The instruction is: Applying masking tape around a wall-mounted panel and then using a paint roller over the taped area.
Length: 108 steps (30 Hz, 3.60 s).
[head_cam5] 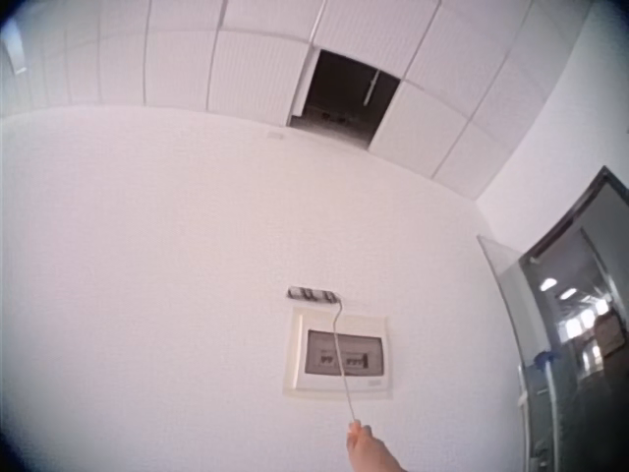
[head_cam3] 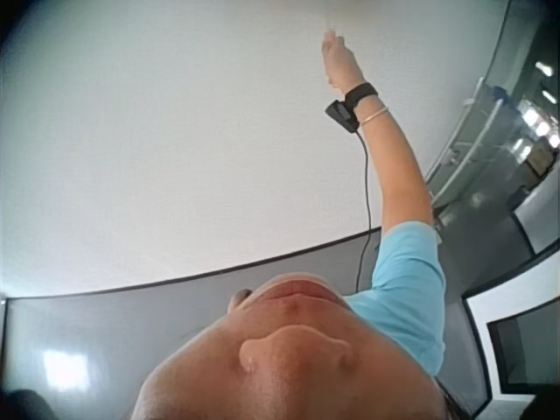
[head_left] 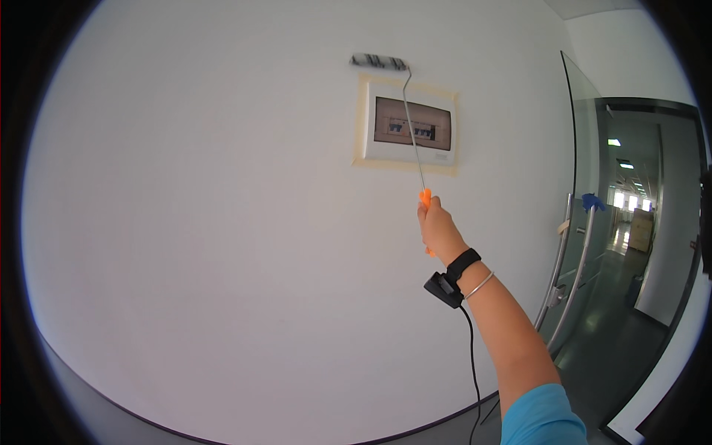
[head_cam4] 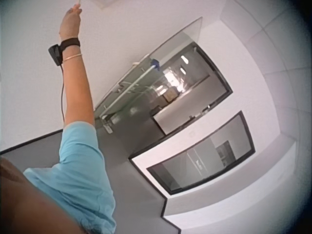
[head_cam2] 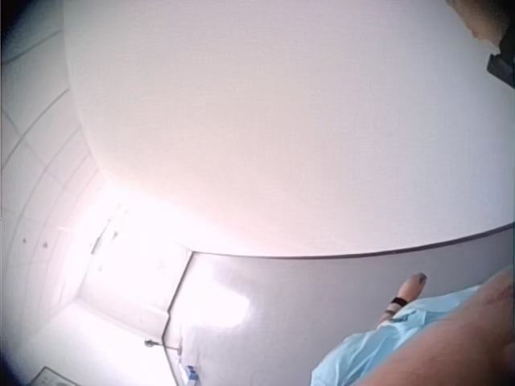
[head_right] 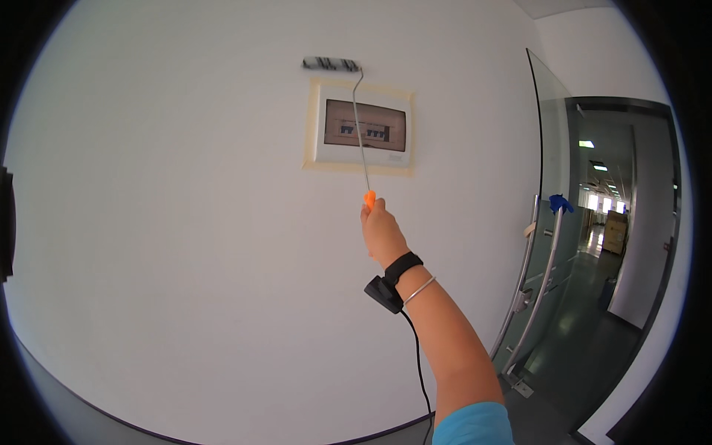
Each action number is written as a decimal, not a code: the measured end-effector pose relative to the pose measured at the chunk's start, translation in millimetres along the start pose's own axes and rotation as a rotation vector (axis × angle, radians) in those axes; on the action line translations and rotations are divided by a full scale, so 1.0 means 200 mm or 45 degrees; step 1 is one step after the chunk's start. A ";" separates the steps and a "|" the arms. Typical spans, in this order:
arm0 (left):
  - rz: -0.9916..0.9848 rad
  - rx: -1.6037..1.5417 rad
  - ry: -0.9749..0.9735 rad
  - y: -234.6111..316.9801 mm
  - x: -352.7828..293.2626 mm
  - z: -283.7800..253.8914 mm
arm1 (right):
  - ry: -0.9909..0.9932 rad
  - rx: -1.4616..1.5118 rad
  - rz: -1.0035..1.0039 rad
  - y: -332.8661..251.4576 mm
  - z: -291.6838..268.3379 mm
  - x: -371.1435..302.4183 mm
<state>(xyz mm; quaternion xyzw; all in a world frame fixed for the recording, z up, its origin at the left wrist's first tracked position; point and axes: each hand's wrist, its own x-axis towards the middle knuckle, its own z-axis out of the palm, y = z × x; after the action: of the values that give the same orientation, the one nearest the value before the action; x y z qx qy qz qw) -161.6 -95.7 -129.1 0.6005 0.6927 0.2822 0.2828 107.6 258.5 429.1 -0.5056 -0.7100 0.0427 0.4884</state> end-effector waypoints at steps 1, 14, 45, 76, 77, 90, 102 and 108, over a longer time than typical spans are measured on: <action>-0.013 -0.038 -0.006 0.07 -0.04 -0.05 | -0.016 -0.008 -0.010 0.01 -0.01 -0.03; 0.007 -0.080 0.060 0.26 -0.14 0.01 | -0.149 0.054 0.044 0.06 -0.17 -0.23; -0.157 -0.023 -0.010 0.58 -0.42 0.06 | 0.058 0.395 0.073 0.09 -0.51 -0.29; -0.132 0.048 0.352 -0.63 -0.27 1.17 | 0.399 -0.226 -0.377 -0.37 -0.80 -0.31; -0.119 0.115 0.324 -0.75 -0.19 1.28 | 0.426 -0.366 -0.460 -0.35 -0.81 -0.28; -0.004 0.014 0.436 -0.21 0.70 1.13 | 0.698 -0.422 -0.720 -0.21 -0.87 0.47; 0.029 -0.092 0.383 0.28 1.03 0.92 | 0.632 -0.146 -0.560 -0.09 -0.83 0.76; 0.048 -0.089 0.329 0.27 0.95 0.93 | 0.654 -0.167 -0.587 0.07 -0.79 0.63</action>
<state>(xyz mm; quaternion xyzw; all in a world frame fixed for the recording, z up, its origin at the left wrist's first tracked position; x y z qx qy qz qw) -11.5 108.8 -226.2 0.5619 0.7016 0.3864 0.2065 232.2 292.2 585.0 -0.3566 -0.6607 -0.2427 0.6143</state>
